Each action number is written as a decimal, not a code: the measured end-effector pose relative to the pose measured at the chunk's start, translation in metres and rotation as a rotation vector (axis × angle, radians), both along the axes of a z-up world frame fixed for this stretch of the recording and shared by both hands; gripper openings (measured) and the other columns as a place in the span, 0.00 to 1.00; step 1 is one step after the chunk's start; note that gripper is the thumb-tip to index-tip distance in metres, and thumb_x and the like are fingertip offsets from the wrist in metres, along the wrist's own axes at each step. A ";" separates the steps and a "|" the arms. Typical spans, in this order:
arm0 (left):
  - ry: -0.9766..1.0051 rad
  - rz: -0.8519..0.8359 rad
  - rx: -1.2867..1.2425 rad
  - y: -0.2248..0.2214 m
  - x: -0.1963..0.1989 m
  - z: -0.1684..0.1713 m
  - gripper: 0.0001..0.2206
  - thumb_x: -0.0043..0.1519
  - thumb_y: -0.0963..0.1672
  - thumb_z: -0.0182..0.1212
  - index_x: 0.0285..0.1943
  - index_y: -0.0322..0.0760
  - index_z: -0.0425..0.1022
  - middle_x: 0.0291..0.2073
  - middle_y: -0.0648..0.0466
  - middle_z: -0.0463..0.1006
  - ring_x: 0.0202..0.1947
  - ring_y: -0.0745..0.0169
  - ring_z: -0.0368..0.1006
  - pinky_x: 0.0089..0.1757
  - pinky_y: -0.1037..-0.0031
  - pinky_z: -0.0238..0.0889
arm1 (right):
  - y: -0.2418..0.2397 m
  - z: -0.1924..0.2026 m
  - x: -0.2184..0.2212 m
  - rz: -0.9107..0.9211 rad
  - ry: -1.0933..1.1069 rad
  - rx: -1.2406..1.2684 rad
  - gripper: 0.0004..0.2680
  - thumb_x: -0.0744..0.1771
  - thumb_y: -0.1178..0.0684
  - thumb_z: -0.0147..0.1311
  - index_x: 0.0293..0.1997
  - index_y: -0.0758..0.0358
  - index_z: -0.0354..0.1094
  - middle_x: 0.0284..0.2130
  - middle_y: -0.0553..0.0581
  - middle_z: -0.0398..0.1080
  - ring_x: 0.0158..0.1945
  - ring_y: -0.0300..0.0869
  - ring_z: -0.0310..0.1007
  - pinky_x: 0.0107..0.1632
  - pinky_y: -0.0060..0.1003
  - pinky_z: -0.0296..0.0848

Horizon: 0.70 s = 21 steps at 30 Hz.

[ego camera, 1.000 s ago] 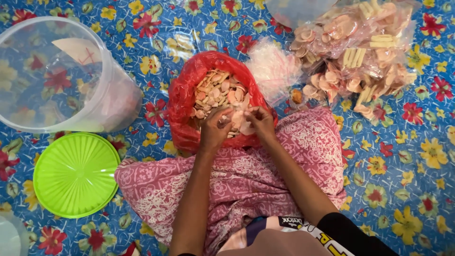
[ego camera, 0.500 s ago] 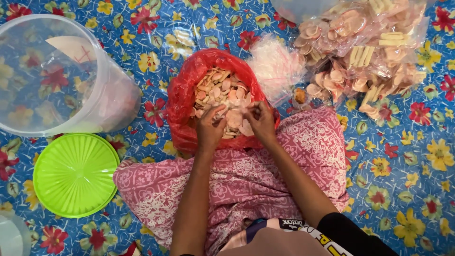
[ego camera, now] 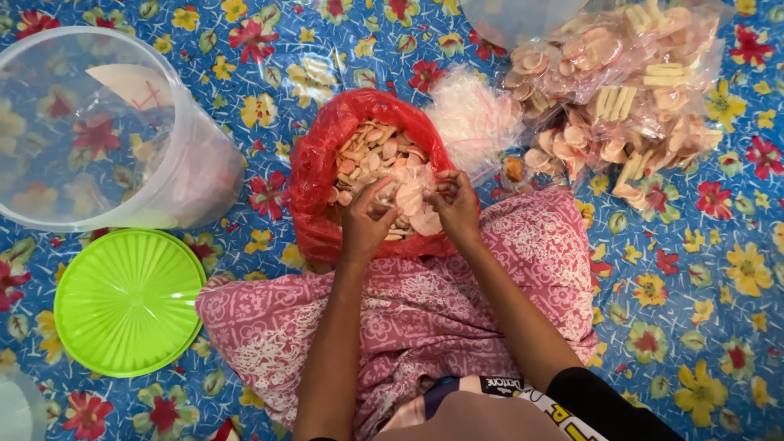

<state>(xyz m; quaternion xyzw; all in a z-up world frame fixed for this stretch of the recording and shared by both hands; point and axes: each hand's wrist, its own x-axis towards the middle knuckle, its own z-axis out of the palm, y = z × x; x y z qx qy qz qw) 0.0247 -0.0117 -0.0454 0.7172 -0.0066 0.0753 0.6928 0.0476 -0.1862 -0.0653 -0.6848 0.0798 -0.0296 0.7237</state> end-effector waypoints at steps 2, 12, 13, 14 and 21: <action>-0.100 0.042 0.115 0.003 -0.001 0.013 0.25 0.45 0.38 0.69 0.54 0.44 0.73 0.42 0.50 0.73 0.34 0.59 0.75 0.34 0.75 0.69 | -0.004 -0.005 0.001 0.010 -0.016 -0.027 0.14 0.60 0.64 0.58 0.46 0.62 0.58 0.29 0.53 0.67 0.26 0.35 0.72 0.25 0.20 0.68; -0.123 0.066 0.010 0.003 -0.011 0.024 0.17 0.49 0.35 0.63 0.48 0.40 0.76 0.34 0.48 0.73 0.29 0.56 0.76 0.31 0.74 0.71 | 0.002 0.020 -0.005 0.142 -0.082 -0.088 0.13 0.62 0.64 0.54 0.47 0.62 0.57 0.30 0.57 0.66 0.27 0.39 0.73 0.26 0.24 0.70; -0.127 0.069 0.007 0.005 -0.010 0.015 0.17 0.49 0.35 0.63 0.48 0.40 0.76 0.34 0.48 0.73 0.29 0.56 0.76 0.31 0.74 0.71 | 0.005 0.028 -0.007 0.145 -0.086 -0.092 0.13 0.62 0.64 0.54 0.47 0.62 0.57 0.30 0.57 0.66 0.27 0.39 0.73 0.26 0.24 0.70; -0.182 0.103 0.103 0.006 -0.009 0.006 0.18 0.47 0.37 0.65 0.47 0.42 0.77 0.32 0.50 0.74 0.30 0.56 0.75 0.32 0.73 0.69 | 0.008 0.036 -0.008 0.174 -0.087 -0.076 0.13 0.62 0.64 0.55 0.48 0.62 0.56 0.30 0.57 0.67 0.28 0.39 0.73 0.27 0.22 0.69; -0.229 0.186 0.173 0.012 -0.008 0.009 0.17 0.45 0.38 0.67 0.44 0.43 0.78 0.26 0.53 0.74 0.31 0.59 0.73 0.33 0.77 0.68 | 0.021 0.049 -0.010 0.252 -0.057 -0.008 0.17 0.60 0.64 0.59 0.48 0.61 0.55 0.31 0.59 0.71 0.31 0.37 0.74 0.31 0.21 0.70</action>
